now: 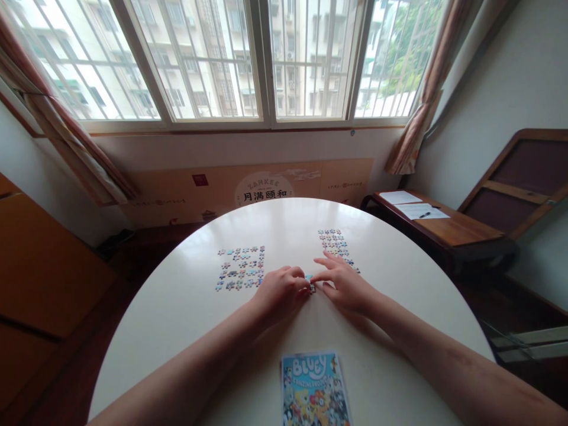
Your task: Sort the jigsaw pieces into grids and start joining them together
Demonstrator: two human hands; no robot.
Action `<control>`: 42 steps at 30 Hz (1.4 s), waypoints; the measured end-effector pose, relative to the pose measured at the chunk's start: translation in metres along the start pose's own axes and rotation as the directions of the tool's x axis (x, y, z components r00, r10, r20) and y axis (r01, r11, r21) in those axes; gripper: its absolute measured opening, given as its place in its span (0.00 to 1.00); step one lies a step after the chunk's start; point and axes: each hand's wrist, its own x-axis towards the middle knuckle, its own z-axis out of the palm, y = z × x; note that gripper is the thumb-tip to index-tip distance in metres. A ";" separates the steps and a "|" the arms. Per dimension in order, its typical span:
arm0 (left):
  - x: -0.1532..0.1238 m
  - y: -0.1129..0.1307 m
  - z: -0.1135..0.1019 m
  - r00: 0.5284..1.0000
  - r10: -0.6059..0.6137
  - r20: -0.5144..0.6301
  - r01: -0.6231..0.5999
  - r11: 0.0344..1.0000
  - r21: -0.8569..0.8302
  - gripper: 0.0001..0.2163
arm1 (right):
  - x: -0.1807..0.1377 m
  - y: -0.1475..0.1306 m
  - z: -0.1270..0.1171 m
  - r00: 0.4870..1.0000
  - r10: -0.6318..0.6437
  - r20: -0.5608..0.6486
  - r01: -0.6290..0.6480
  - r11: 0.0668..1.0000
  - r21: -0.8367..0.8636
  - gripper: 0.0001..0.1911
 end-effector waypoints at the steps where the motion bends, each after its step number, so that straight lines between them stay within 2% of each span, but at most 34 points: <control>1: 0.000 0.000 0.000 1.000 0.003 0.000 -0.003 1.000 -0.004 0.08 | 0.000 0.000 0.000 1.000 0.002 -0.002 -0.002 1.000 0.001 0.18; 12: 0.002 0.000 -0.004 0.999 -0.009 0.044 0.011 0.999 -0.049 0.09 | 0.001 0.002 0.001 0.999 -0.021 -0.036 0.022 1.000 0.018 0.19; 16: 0.002 0.002 -0.005 0.998 -0.028 0.052 0.031 0.998 -0.053 0.09 | 0.002 0.009 -0.003 0.992 -0.005 -0.123 0.007 1.000 0.021 0.21; 22: 0.002 0.003 -0.004 0.995 -0.092 0.026 0.093 0.995 -0.042 0.08 | 0.003 0.022 -0.020 0.963 0.077 -0.260 -0.072 0.997 0.031 0.17; 26: 0.004 0.002 -0.001 0.996 -0.094 0.008 0.094 0.995 -0.020 0.09 | 0.004 0.024 -0.027 0.948 0.118 -0.297 -0.111 0.993 0.038 0.18; 29: 0.009 0.004 0.002 0.993 -0.119 0.013 0.119 0.993 -0.007 0.10 | 0.004 0.024 -0.025 0.955 0.130 -0.266 -0.131 0.991 0.014 0.17; 33: 0.013 0.009 0.005 0.990 -0.137 0.042 0.138 0.990 -0.006 0.09 | 0.004 0.022 -0.018 0.977 0.131 -0.166 -0.136 0.990 -0.022 0.16; 35: 0.013 0.010 0.006 0.991 -0.130 0.037 0.131 0.991 -0.011 0.09 | 0.004 0.021 -0.014 0.987 0.115 -0.115 -0.119 0.992 -0.033 0.17; 39: 0.007 0.009 0.004 0.987 -0.158 0.000 0.158 0.987 -0.028 0.14 | 0.004 0.017 -0.011 0.993 0.098 -0.058 -0.101 0.993 -0.053 0.21; 42: 0.005 0.008 0.003 0.988 -0.156 0.016 0.157 0.987 -0.023 0.11 | 0.004 0.016 -0.010 0.995 0.097 -0.035 -0.099 0.993 -0.067 0.22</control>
